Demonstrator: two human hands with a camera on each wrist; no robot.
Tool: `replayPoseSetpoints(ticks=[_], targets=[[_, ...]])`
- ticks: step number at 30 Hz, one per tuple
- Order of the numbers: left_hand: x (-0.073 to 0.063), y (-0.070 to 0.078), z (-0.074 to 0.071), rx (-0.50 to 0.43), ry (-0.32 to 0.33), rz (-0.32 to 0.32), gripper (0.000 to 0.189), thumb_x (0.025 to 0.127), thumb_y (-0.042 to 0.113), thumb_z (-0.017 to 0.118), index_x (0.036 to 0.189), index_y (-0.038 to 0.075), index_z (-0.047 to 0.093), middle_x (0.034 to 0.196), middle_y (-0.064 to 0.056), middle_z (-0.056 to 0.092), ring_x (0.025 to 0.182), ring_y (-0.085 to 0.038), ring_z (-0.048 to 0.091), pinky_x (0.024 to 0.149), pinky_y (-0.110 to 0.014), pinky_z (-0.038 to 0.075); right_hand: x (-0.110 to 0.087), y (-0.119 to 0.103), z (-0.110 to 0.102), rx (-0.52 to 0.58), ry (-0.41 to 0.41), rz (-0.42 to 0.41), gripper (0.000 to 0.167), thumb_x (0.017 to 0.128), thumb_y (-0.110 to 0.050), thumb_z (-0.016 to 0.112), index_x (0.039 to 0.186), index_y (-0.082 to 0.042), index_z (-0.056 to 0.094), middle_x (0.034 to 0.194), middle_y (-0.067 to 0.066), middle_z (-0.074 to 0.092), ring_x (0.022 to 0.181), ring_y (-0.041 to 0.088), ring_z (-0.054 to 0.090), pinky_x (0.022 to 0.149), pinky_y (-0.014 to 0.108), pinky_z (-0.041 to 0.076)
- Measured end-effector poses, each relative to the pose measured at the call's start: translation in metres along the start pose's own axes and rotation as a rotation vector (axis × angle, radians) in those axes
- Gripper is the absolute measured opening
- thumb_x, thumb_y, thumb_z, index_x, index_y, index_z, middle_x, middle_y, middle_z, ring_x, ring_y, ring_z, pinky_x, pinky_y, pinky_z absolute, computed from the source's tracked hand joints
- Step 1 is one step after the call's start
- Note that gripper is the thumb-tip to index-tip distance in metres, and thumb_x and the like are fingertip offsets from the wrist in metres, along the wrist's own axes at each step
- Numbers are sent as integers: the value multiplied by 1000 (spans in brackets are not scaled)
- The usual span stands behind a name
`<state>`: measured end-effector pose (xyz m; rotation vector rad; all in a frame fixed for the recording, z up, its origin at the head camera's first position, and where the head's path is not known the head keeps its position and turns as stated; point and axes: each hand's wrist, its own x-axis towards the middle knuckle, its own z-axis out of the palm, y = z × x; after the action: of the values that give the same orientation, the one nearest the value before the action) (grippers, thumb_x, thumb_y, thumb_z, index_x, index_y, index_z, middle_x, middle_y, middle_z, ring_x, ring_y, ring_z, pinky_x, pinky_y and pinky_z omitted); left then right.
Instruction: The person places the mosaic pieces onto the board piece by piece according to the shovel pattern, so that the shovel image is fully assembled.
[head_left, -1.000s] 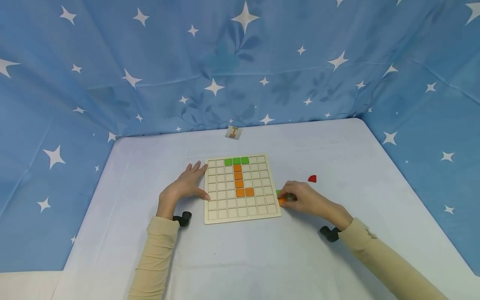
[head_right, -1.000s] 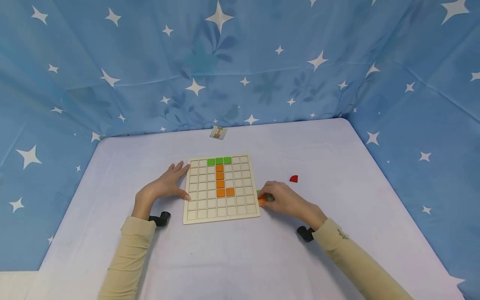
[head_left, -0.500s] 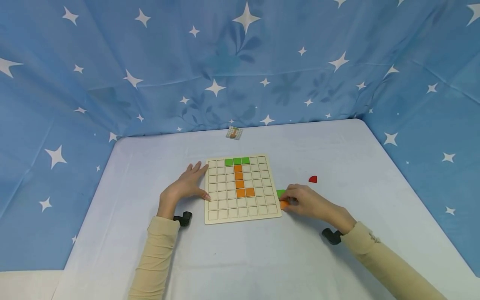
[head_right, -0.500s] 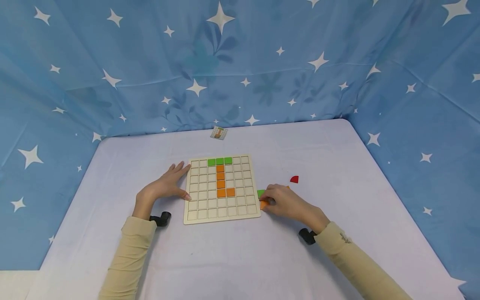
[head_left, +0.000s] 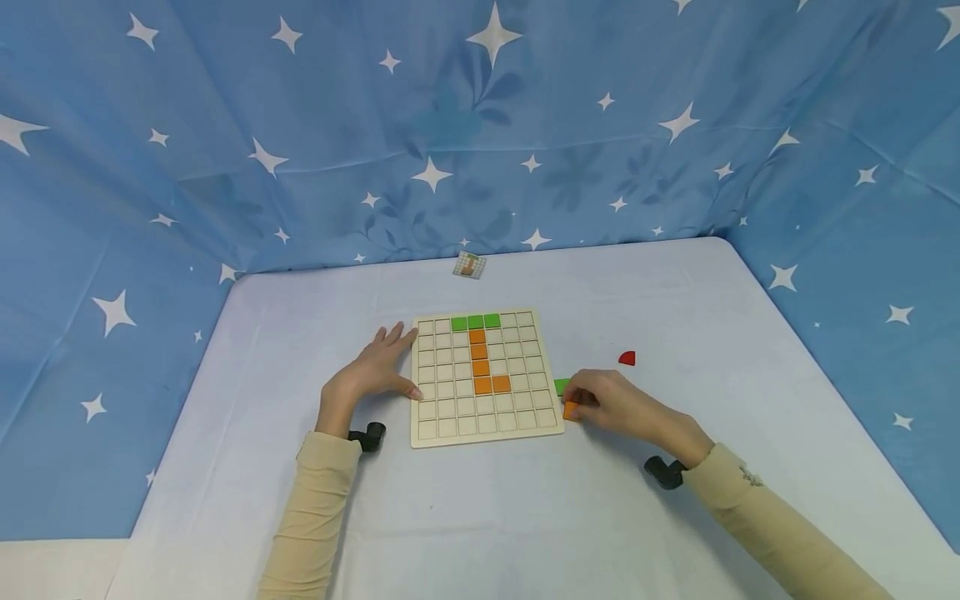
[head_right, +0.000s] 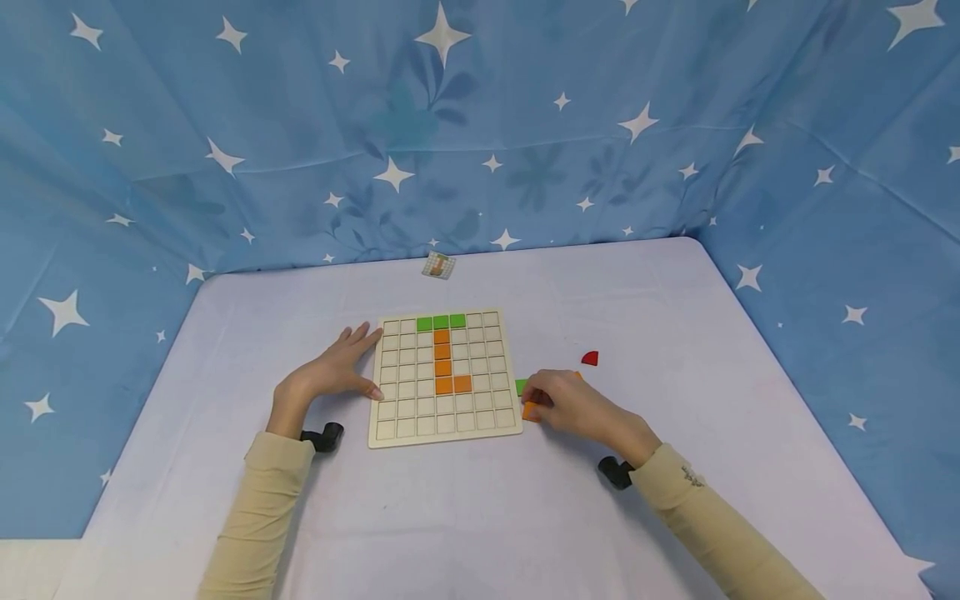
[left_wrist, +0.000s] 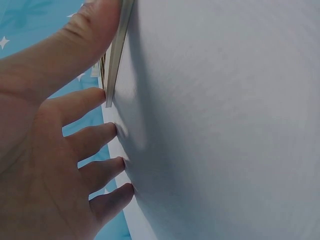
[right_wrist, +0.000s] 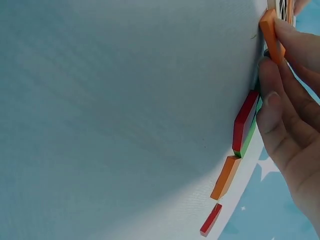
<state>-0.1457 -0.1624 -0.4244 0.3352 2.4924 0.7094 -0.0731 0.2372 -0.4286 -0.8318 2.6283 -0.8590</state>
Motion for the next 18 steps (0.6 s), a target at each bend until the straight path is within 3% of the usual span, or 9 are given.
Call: replayPoseSetpoints(ticks=[7, 18], targets=[[1, 1, 0, 4, -1, 5, 116, 78, 33, 91, 166, 13, 19, 173, -16, 1, 159, -43, -8, 124, -70, 8, 0, 3, -1, -9, 22, -18, 21, 87, 7, 75, 103, -7, 78, 91, -2, 72, 78, 7, 56, 69, 21, 53], [0, 1, 1, 2, 3, 7, 117, 77, 32, 91, 166, 12, 19, 173, -18, 2, 158, -45, -7, 123, -71, 9, -4, 0, -6, 26, 64, 37, 22, 85, 7, 78, 102, -7, 76, 94, -2, 72, 80, 8, 60, 72, 21, 55]])
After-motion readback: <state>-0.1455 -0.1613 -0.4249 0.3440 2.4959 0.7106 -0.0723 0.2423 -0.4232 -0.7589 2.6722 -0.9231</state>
